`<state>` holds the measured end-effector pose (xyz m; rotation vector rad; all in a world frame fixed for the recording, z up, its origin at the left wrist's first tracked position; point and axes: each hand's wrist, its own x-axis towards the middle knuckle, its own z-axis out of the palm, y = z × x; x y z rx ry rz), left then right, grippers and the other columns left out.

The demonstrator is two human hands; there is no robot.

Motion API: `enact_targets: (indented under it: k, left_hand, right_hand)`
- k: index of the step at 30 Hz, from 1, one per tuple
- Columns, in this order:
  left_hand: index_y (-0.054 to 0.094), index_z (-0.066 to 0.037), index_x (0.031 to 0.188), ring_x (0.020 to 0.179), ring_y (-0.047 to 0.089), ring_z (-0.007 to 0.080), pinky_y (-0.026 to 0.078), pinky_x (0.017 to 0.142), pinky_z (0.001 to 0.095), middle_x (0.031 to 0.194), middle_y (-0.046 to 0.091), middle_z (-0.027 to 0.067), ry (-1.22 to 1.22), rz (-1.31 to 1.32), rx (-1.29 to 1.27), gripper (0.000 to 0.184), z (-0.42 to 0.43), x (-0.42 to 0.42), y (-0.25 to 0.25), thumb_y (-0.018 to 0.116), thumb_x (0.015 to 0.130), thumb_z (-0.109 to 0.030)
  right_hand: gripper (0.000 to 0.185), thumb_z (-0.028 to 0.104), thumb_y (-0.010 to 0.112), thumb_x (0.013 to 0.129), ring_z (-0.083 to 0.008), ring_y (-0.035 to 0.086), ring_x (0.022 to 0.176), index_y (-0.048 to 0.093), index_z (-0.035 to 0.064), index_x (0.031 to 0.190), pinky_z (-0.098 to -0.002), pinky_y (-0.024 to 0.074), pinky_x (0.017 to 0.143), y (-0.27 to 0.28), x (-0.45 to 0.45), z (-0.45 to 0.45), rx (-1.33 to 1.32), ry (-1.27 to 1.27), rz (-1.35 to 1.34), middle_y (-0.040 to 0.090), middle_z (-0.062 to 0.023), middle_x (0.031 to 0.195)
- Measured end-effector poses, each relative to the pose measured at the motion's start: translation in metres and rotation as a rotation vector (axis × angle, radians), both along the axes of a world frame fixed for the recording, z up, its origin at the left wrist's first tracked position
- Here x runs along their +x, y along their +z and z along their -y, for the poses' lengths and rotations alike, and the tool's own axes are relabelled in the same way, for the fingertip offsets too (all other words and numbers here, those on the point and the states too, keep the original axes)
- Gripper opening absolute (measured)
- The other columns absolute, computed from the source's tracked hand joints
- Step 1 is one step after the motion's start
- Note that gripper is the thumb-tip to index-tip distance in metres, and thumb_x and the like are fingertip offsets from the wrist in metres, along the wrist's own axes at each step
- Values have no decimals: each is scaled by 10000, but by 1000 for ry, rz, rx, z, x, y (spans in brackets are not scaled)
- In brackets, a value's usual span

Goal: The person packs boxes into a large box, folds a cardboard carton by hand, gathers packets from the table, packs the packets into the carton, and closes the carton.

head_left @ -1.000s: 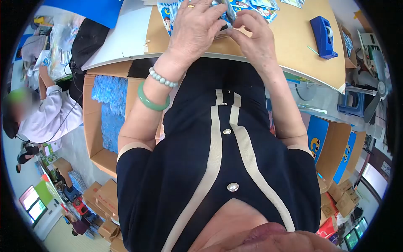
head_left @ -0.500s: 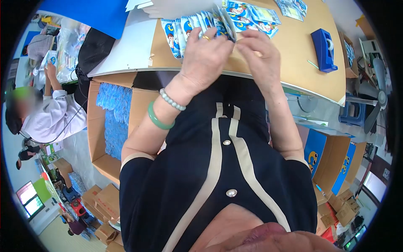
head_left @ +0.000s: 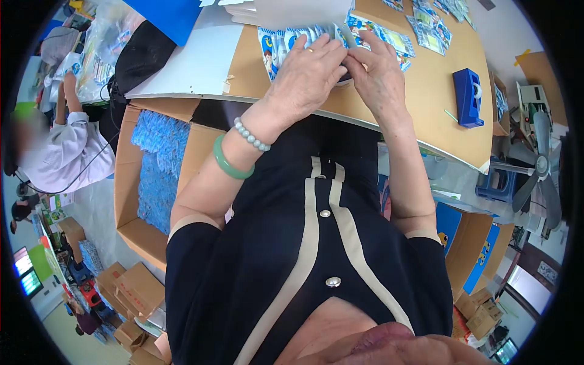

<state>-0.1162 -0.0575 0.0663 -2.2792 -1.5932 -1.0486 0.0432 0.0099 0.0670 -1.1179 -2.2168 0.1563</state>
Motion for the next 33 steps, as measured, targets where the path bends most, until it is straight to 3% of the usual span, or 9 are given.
enact_targets:
  k: [7, 9, 13, 16, 20, 22, 25, 30, 33]
  left_hand:
    - [671, -37, 1020, 1201, 552, 313, 382, 1048, 541, 1106, 644, 98, -26, 8, -116, 188, -2, -1, -1, 632, 913, -186]
    - [681, -39, 983, 1171, 563, 308, 384, 1042, 530, 1077, 642, 97, -36, 65, 74, 179, -14, 5, 1, 632, 914, -197]
    - [686, -40, 942, 1148, 573, 305, 385, 1029, 511, 1052, 640, 103, 11, -13, 100, 166, -13, -1, -8, 623, 912, -191]
    - [685, -37, 935, 1147, 573, 306, 382, 1020, 502, 1047, 639, 110, 47, -26, 2, 161, -11, -3, -9, 614, 911, -180]
    - [661, -42, 1023, 1198, 552, 308, 365, 1037, 516, 1110, 632, 113, 117, 5, -138, 178, -11, 5, -9, 616, 913, -176]
    - [618, -60, 1180, 1284, 515, 308, 342, 1084, 555, 1236, 616, 104, 200, -99, -214, 290, -10, 9, -11, 637, 921, -188]
    - [613, -59, 1182, 1281, 521, 315, 335, 1079, 578, 1224, 622, 114, 219, -152, -262, 309, -6, 9, 2, 652, 910, -201]
    - [645, -27, 1051, 1240, 528, 321, 336, 1027, 587, 1149, 641, 126, 132, -135, -109, 224, -12, -2, -2, 646, 896, -189]
    - [635, -25, 1077, 1255, 520, 321, 320, 1037, 612, 1165, 639, 131, 138, -96, -187, 254, -12, -1, -3, 665, 881, -184]
  right_hand:
    - [185, 194, 704, 849, -341, 571, 1174, 755, 160, 1023, -443, 465, 977, 7, 1, 3, -39, 35, 168, 622, -118, 1288]
    - [182, 206, 695, 849, -334, 575, 1173, 759, 171, 1017, -451, 459, 978, 3, 7, 0, -17, 58, 168, 624, -127, 1285]
    - [223, 187, 689, 893, -253, 589, 1169, 721, 114, 1101, -375, 475, 949, 3, 23, -19, -273, 237, -155, 644, -84, 1251]
    - [291, 208, 703, 901, -200, 577, 1174, 690, 80, 1162, -369, 457, 979, 10, 31, -37, -804, 103, -709, 639, -78, 1240]
    - [371, 201, 694, 911, -169, 583, 1138, 639, 61, 1251, -350, 455, 977, -17, 9, -66, -1198, 196, -851, 633, -67, 1224]
    - [395, 207, 681, 920, -160, 588, 1114, 615, 62, 1281, -333, 457, 959, -21, 1, -64, -1212, 205, -888, 634, -62, 1219]
    - [442, 220, 655, 937, -142, 599, 1067, 567, 63, 1341, -298, 462, 922, -24, -14, -51, -1248, 216, -962, 635, -52, 1210]
    - [459, 222, 617, 953, -127, 585, 1014, 524, 74, 1377, -267, 468, 842, -25, -23, -40, -1089, 217, -832, 633, -30, 1174]
    - [469, 225, 607, 955, -131, 578, 1010, 507, 72, 1387, -272, 474, 827, -23, -25, -43, -1052, 255, -708, 630, -33, 1160]
